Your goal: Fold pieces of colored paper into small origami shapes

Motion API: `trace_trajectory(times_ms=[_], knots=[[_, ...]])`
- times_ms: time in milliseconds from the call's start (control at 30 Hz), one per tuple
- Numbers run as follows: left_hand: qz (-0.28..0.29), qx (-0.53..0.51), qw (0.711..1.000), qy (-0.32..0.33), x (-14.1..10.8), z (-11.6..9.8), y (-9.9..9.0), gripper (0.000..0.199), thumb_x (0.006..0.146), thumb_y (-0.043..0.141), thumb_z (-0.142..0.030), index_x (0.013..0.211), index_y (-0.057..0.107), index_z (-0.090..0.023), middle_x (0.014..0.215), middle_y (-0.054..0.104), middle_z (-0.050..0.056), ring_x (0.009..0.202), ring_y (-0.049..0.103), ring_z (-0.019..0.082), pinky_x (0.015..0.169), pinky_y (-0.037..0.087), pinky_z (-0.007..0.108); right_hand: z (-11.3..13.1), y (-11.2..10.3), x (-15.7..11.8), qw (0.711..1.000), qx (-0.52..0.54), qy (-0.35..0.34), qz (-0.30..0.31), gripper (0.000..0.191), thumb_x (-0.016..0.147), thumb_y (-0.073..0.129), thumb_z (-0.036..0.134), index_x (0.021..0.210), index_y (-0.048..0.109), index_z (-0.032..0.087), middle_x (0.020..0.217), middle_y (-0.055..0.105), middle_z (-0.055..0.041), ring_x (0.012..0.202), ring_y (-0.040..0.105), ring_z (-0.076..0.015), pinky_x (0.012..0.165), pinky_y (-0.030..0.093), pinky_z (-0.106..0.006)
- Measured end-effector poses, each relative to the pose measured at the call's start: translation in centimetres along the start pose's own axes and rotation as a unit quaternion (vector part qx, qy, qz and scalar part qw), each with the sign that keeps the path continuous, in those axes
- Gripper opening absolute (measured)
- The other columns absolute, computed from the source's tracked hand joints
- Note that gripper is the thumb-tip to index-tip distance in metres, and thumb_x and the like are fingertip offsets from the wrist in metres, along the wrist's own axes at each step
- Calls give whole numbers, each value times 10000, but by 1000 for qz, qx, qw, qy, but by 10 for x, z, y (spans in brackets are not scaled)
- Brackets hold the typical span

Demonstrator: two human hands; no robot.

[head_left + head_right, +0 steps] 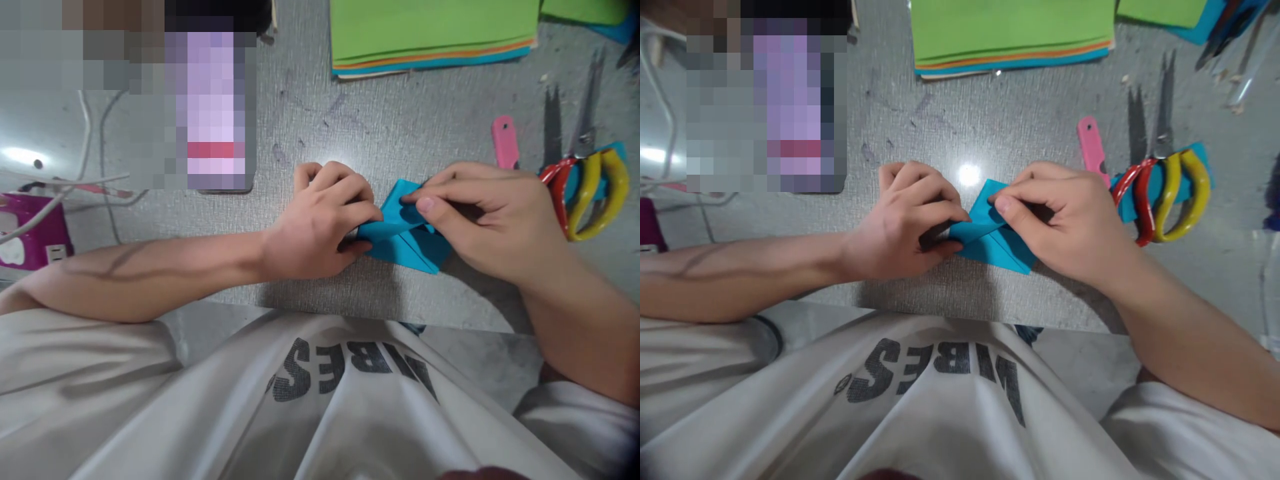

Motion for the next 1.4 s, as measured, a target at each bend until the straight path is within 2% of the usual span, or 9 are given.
trace_trajectory(times_ms=[167, 267, 467, 567, 733, 900, 1233, 1300, 1400], knots=[[5, -6, 1000, -11, 0, 2, 1, 199, 1188, 820, -478, 1318, 845, -328, 1389, 792, 104, 1427, 632, 412, 1179, 452, 693, 14, 3, -8, 991, -89, -100, 21, 239, 1159, 865, 580, 1273, 982, 404, 1428, 812, -114, 1250, 788, -412, 1078, 626, -638], [3, -3, 1000, -16, 0, 2, 0, 200, 1168, 818, -473, 1296, 844, -322, 1389, 785, 107, 1419, 630, 417, 1176, 469, 710, 12, 12, -11, 982, -150, -103, 41, 259, 1181, 828, 590, 1339, 964, 436, 1400, 838, -94, 1286, 768, -442, 1189, 542, -718], [2, -25, 999, -26, 1, 5, -1, 160, 1118, 808, -438, 1233, 835, -330, 1375, 749, 97, 1441, 628, 442, 1203, 474, 776, 11, 26, -14, 967, -205, -143, 56, 388, 1245, 709, 652, 1473, 938, 435, 1133, 818, -79, 1105, 748, -384, 1086, 470, -672], [14, -28, 999, -36, 2, 6, 1, 170, 1115, 820, -453, 1243, 837, -343, 1396, 743, 93, 1462, 618, 451, 1212, 469, 787, 7, 31, -13, 962, -216, -139, 89, 387, 1274, 670, 619, 1515, 928, 461, 1109, 796, -73, 1070, 735, -363, 1063, 448, -647], [23, -12, 999, -37, 1, 5, 2, 178, 1122, 838, -438, 1274, 829, -345, 1435, 752, 96, 1473, 612, 444, 1209, 474, 779, 13, 25, -12, 954, -228, -182, 74, 426, 1297, 627, 638, 1540, 918, 442, 1069, 750, -70, 1018, 695, -345, 1011, 424, -609], [10, -13, 999, -36, 0, 4, 0, 176, 1094, 835, -358, 1268, 814, -351, 1418, 763, 91, 1453, 627, 435, 1198, 488, 788, 3, 25, -11, 954, -256, -130, 87, 469, 1289, 598, 652, 1541, 920, 423, 1138, 728, -100, 1102, 715, -384, 1092, 454, -662], [-7, -1, 1000, -16, -1, 3, 2, 153, 1098, 835, -360, 1232, 782, -308, 1448, 776, 97, 1453, 630, 420, 1192, 486, 730, -8, 9, -13, 952, -283, -92, 67, 684, 1205, 620, 905, 1617, 863, 416, 1280, 800, -128, 1323, 727, -499, 1167, 496, -778], [2, -5, 1000, -25, 1, 4, 2, 155, 1100, 841, -379, 1223, 785, -302, 1441, 778, 104, 1457, 627, 429, 1192, 478, 737, -2, 6, -14, 955, -272, -112, 35, 666, 1184, 675, 906, 1529, 899, 383, 1350, 829, -129, 1347, 724, -509, 1159, 495, -782], [28, -21, 998, -46, 3, 5, 2, 175, 1098, 846, -438, 1199, 789, -306, 1432, 765, 98, 1483, 619, 453, 1204, 460, 767, 11, 8, -15, 966, -216, -143, 15, 388, 1155, 832, 716, 1198, 929, 343, 1407, 873, -96, 1298, 760, -476, 1147, 507, -753]])
Point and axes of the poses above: each hand's wrist, its own x-axis towards the middle knuckle, its own y-axis out of the palm, z = x × y, the point moved 10 cm from there along x, towards the middle knuckle
